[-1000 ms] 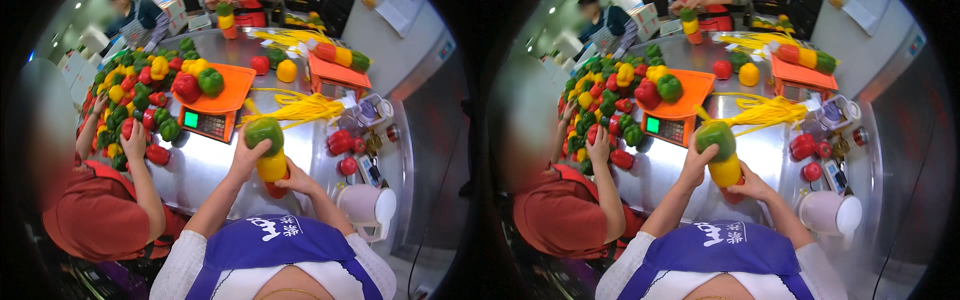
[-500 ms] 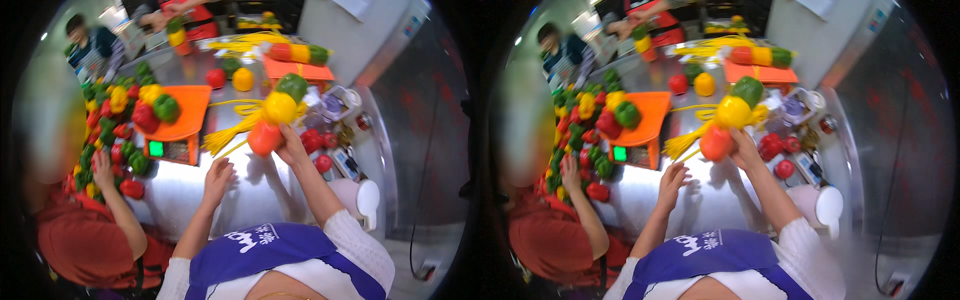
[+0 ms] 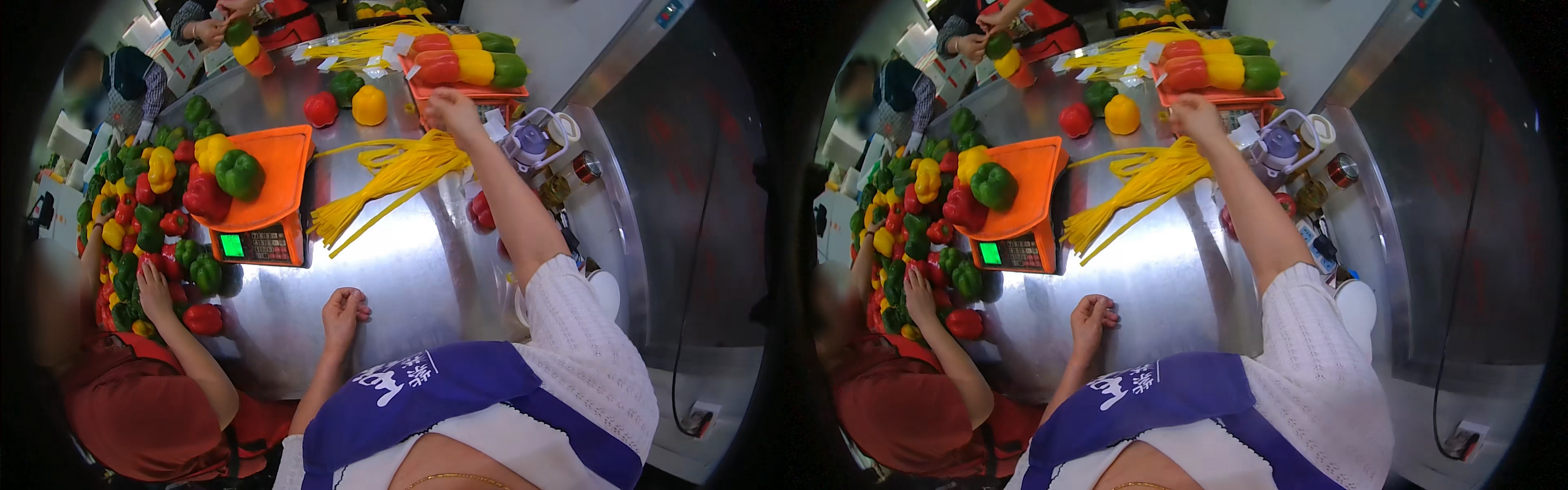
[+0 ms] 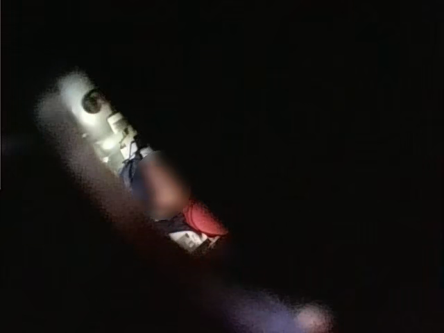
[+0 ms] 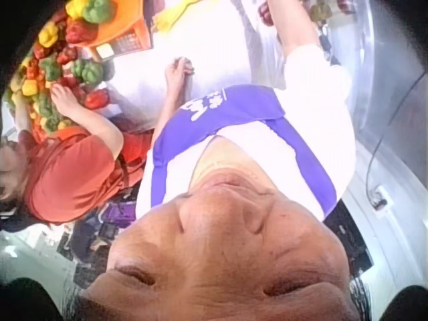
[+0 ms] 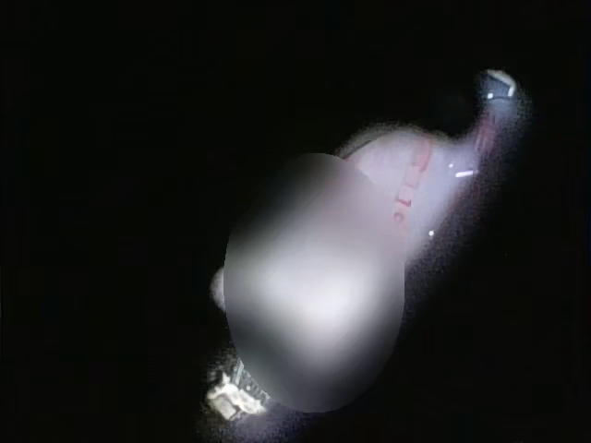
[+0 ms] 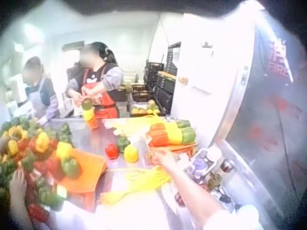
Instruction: The person assembles colorful bell peppers into decorative skeins by threading them onto yellow plastic strings. They pick up peppers, thread them onto the string, and tie the ends to secure the arrangement.
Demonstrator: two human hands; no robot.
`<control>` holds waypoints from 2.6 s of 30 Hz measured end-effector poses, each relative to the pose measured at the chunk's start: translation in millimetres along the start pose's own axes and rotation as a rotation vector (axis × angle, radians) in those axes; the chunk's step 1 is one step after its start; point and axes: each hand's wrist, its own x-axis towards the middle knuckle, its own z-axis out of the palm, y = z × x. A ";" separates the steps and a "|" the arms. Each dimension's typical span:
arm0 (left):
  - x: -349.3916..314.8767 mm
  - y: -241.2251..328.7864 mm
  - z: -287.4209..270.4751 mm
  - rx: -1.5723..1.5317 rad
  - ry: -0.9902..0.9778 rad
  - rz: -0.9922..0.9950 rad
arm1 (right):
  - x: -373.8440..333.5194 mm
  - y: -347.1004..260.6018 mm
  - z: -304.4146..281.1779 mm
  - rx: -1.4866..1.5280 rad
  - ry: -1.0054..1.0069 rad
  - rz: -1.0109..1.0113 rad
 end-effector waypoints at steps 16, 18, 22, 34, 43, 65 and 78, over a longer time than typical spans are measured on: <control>2.4 -11.4 5.1 0.101 0.046 0.068 | -22.0 47.6 -19.6 -0.665 0.091 -0.233; 2.0 -10.8 4.0 0.107 0.051 0.066 | -23.3 26.3 -14.4 -0.300 0.056 -0.135; 3.8 -9.6 0.3 0.092 0.033 0.048 | -39.8 -30.0 -7.6 0.014 -0.015 -0.081; -10.2 82.4 24.8 -0.005 -0.175 0.133 | -133.9 -79.8 44.6 -0.446 0.085 -0.639; -10.6 154.9 35.3 -0.602 -0.182 0.184 | -311.4 -21.0 103.3 -0.784 -0.514 -0.532; -40.4 84.5 35.2 0.335 -0.538 0.216 | -299.7 -4.3 63.2 -0.220 -0.468 0.083; -60.4 98.7 40.7 0.097 -0.355 0.136 | -310.2 -2.3 71.0 -0.177 -0.392 0.036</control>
